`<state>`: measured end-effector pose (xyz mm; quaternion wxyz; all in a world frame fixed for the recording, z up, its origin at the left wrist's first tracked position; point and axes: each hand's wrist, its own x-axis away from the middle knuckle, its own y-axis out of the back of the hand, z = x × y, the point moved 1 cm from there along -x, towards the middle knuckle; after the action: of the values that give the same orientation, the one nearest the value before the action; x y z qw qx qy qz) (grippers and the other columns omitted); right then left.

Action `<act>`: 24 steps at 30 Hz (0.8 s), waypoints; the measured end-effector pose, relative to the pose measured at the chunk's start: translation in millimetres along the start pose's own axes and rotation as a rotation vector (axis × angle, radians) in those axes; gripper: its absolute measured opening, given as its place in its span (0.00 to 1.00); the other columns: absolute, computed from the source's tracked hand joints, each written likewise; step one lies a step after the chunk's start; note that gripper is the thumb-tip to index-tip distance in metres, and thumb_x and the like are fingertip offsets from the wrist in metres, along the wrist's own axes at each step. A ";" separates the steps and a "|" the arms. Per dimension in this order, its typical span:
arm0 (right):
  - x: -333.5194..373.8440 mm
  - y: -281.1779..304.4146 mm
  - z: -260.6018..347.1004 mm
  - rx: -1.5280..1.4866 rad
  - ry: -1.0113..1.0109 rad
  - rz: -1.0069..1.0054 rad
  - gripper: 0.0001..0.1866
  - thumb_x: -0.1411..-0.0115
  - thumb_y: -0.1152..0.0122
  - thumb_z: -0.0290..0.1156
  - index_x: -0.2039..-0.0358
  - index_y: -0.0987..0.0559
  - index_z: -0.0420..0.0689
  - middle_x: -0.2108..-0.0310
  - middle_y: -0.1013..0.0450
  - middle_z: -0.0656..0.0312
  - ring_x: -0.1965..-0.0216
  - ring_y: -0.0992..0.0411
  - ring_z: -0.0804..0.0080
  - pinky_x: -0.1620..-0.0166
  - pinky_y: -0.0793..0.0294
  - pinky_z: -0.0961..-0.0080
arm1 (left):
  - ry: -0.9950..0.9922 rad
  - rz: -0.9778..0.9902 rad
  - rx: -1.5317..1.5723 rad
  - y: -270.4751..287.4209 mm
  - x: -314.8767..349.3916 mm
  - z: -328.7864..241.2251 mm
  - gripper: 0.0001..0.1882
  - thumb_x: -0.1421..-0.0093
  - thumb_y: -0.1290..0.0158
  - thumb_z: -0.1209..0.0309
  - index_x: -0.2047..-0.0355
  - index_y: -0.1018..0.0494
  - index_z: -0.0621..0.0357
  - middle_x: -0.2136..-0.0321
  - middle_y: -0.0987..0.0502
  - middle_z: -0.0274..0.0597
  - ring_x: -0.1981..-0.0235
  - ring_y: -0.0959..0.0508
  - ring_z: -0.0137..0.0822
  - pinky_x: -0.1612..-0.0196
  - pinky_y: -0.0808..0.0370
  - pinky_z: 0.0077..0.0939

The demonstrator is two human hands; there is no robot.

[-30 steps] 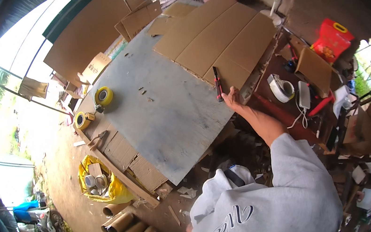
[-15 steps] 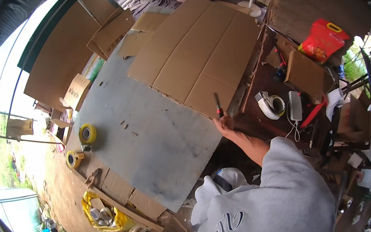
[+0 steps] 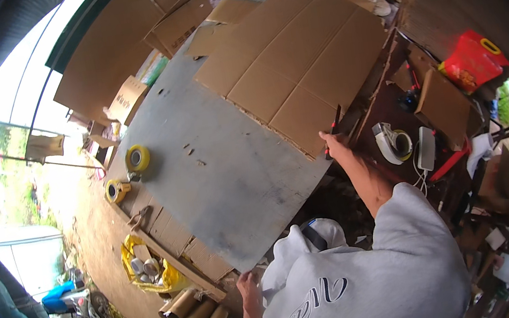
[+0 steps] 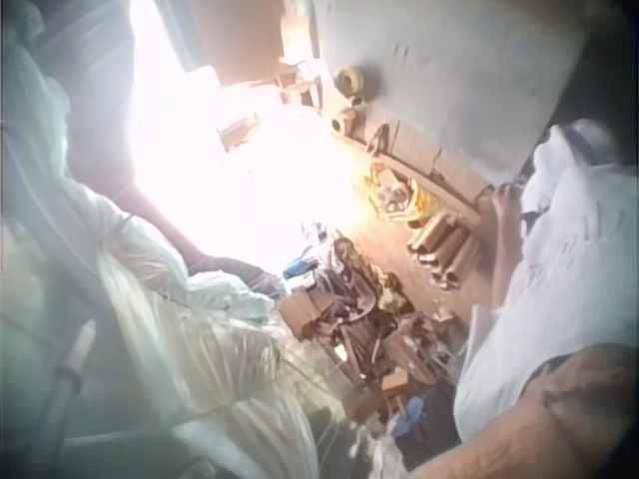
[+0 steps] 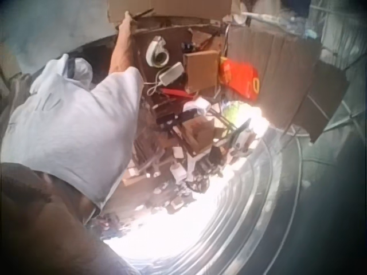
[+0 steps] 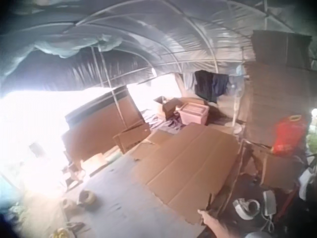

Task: The person assembles cardboard boxes by folding flaps, securing them with a tape dispenser, and applying shipping labels. They also cut larger cardboard sheets with a utility knife to create box components.

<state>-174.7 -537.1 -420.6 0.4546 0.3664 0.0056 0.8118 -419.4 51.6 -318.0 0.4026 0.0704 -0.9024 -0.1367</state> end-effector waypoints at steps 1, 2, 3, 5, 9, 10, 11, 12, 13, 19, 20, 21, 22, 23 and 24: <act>2.7 -3.9 6.4 -0.085 -0.039 0.044 0.17 0.53 0.21 0.34 0.80 0.25 0.46 0.82 0.28 0.63 0.87 0.35 0.74 0.82 0.38 0.70 | -0.010 -0.007 0.112 -11.7 -4.0 -18.9 0.12 0.37 0.45 0.73 0.56 0.22 0.70 0.69 0.18 0.44 0.72 0.22 0.32 0.69 0.25 0.25; 10.2 -10.4 19.1 -0.177 -0.069 0.104 0.16 0.52 0.21 0.33 0.80 0.25 0.46 0.82 0.28 0.64 0.86 0.34 0.74 0.82 0.37 0.70 | -0.024 0.015 0.078 -17.8 -8.2 -33.4 0.14 0.36 0.45 0.73 0.54 0.23 0.70 0.68 0.18 0.44 0.70 0.21 0.32 0.68 0.24 0.24; 15.1 -13.5 25.8 -0.256 -0.109 0.153 0.16 0.52 0.22 0.32 0.80 0.25 0.46 0.82 0.29 0.64 0.86 0.34 0.73 0.82 0.37 0.70 | -0.022 0.045 0.041 -25.1 -14.8 -45.0 0.15 0.35 0.46 0.72 0.52 0.24 0.69 0.67 0.18 0.45 0.69 0.19 0.32 0.66 0.23 0.23; 30.7 -19.2 36.0 -0.253 -0.127 0.324 0.15 0.52 0.23 0.28 0.80 0.25 0.46 0.83 0.30 0.64 0.86 0.35 0.72 0.81 0.37 0.70 | -0.066 0.093 0.063 -41.8 -26.5 -69.7 0.16 0.36 0.45 0.71 0.52 0.24 0.70 0.66 0.18 0.45 0.67 0.18 0.33 0.65 0.22 0.23; 96.2 -25.6 27.3 -0.268 -0.142 0.568 0.18 0.50 0.23 0.28 0.81 0.29 0.48 0.85 0.32 0.64 0.85 0.35 0.71 0.81 0.36 0.69 | -0.139 0.132 0.161 -82.6 -51.0 -127.8 0.15 0.35 0.45 0.68 0.54 0.23 0.69 0.65 0.18 0.44 0.66 0.19 0.33 0.63 0.22 0.24; 106.2 -29.2 4.5 -0.250 -0.162 0.576 0.18 0.50 0.23 0.28 0.82 0.29 0.49 0.85 0.32 0.63 0.86 0.35 0.71 0.81 0.37 0.69 | -0.158 0.130 0.164 -93.3 -58.2 -143.2 0.17 0.34 0.45 0.66 0.52 0.24 0.68 0.64 0.18 0.44 0.65 0.19 0.33 0.61 0.21 0.25; 128.4 -27.9 -12.1 -0.202 -0.189 0.636 0.18 0.49 0.24 0.29 0.83 0.29 0.47 0.85 0.32 0.63 0.85 0.35 0.71 0.79 0.37 0.69 | -0.173 0.113 0.174 -102.3 -65.9 -155.8 0.18 0.33 0.46 0.64 0.51 0.25 0.67 0.63 0.19 0.45 0.64 0.19 0.33 0.60 0.21 0.26; 154.7 -23.3 -24.5 -0.204 -0.244 0.645 0.18 0.49 0.24 0.29 0.83 0.29 0.48 0.85 0.31 0.63 0.85 0.35 0.70 0.78 0.36 0.69 | -0.180 0.101 0.208 -111.1 -74.4 -170.1 0.21 0.32 0.47 0.62 0.46 0.29 0.65 0.59 0.19 0.46 0.60 0.19 0.36 0.56 0.21 0.29; 171.2 -19.1 -45.5 -0.195 -0.281 0.705 0.17 0.49 0.24 0.29 0.83 0.28 0.47 0.85 0.31 0.62 0.85 0.35 0.70 0.78 0.36 0.69 | -0.185 0.090 0.241 -119.1 -82.1 -185.4 0.25 0.31 0.48 0.59 0.41 0.33 0.63 0.55 0.20 0.47 0.55 0.19 0.39 0.53 0.21 0.33; 276.4 33.6 -74.1 -0.067 -0.448 0.763 0.08 0.48 0.26 0.23 0.73 0.21 0.41 0.79 0.27 0.61 0.82 0.30 0.69 0.75 0.29 0.69 | -0.565 -0.350 0.134 -79.2 -215.3 -188.5 0.24 0.29 0.54 0.56 0.42 0.35 0.62 0.62 0.21 0.45 0.66 0.23 0.36 0.63 0.24 0.32; 280.1 42.6 -76.2 -0.043 -0.500 0.777 0.08 0.48 0.27 0.22 0.72 0.20 0.40 0.78 0.26 0.61 0.81 0.29 0.68 0.75 0.29 0.70 | -0.671 -0.424 -0.020 -54.5 -232.9 -184.0 0.22 0.29 0.54 0.56 0.47 0.30 0.63 0.65 0.22 0.44 0.68 0.24 0.34 0.66 0.26 0.32; 271.6 49.4 -79.8 -0.029 -0.470 0.783 0.08 0.48 0.27 0.22 0.71 0.20 0.40 0.77 0.25 0.61 0.80 0.29 0.69 0.74 0.28 0.70 | -0.734 -0.330 -0.128 -64.0 -236.6 -213.0 0.21 0.29 0.55 0.56 0.54 0.26 0.64 0.69 0.22 0.42 0.69 0.25 0.33 0.68 0.28 0.32; 269.4 55.0 -82.0 -0.002 -0.447 0.817 0.08 0.47 0.27 0.22 0.70 0.20 0.40 0.75 0.25 0.61 0.79 0.29 0.69 0.74 0.27 0.70 | -0.632 -0.355 -0.161 -67.4 -236.6 -223.0 0.22 0.29 0.57 0.56 0.57 0.25 0.64 0.68 0.22 0.49 0.66 0.24 0.42 0.65 0.27 0.37; 268.5 60.1 -84.4 0.026 -0.424 0.854 0.08 0.47 0.27 0.21 0.69 0.20 0.40 0.74 0.24 0.61 0.78 0.28 0.69 0.73 0.27 0.70 | -0.529 -0.380 -0.196 -71.0 -236.3 -230.0 0.23 0.29 0.58 0.55 0.61 0.25 0.64 0.67 0.22 0.55 0.62 0.23 0.52 0.61 0.27 0.43; 269.7 62.4 -93.8 0.071 -0.396 0.834 0.08 0.47 0.28 0.20 0.68 0.20 0.39 0.74 0.24 0.61 0.78 0.28 0.68 0.73 0.27 0.70 | -0.428 -0.398 -0.231 -78.1 -232.3 -235.4 0.24 0.29 0.60 0.55 0.64 0.24 0.64 0.66 0.22 0.62 0.59 0.22 0.61 0.58 0.26 0.48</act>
<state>-362.5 -343.2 -308.8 0.0689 0.5006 -0.2014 0.8391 -87.9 -12.6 -355.7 0.1743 0.1690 -0.9136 -0.3262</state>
